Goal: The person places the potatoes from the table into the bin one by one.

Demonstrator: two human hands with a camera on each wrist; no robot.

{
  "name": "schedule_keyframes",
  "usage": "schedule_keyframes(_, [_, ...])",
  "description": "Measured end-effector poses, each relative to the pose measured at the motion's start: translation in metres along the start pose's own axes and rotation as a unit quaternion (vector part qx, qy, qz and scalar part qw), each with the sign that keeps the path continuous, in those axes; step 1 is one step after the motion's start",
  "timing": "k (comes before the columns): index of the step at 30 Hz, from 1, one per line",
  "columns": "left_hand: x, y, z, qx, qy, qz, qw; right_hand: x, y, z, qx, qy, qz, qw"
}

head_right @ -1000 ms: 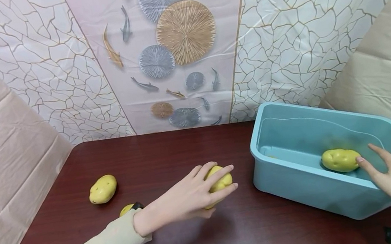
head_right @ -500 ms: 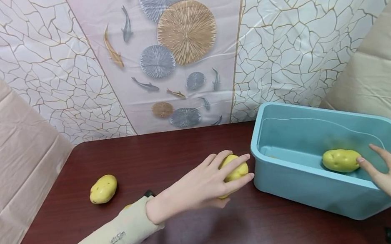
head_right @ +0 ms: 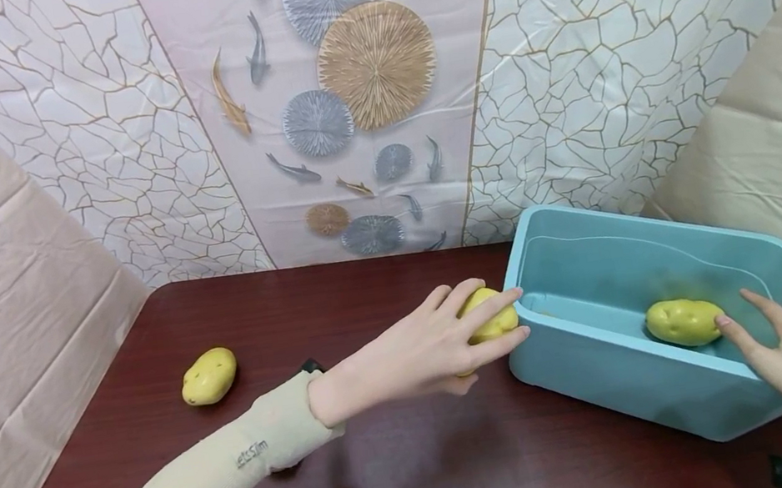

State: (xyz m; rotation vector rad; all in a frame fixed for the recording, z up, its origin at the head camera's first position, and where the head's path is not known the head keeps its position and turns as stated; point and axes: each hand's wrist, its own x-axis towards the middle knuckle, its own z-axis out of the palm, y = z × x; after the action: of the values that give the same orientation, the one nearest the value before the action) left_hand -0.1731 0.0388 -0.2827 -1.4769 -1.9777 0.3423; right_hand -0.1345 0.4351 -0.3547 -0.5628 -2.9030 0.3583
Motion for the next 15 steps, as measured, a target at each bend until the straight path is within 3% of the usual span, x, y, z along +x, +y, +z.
schedule_keyframes(5, [0.009,-0.003,-0.001,0.008,-0.001,0.002,1.0,-0.004,-0.004,-0.002,0.001,-0.003,0.004,1.0])
schedule_keyframes(15, [0.023,-0.006,0.002,0.003,0.031,-0.003,0.9995,-0.007,-0.01,-0.006,0.004,-0.002,0.007,1.0])
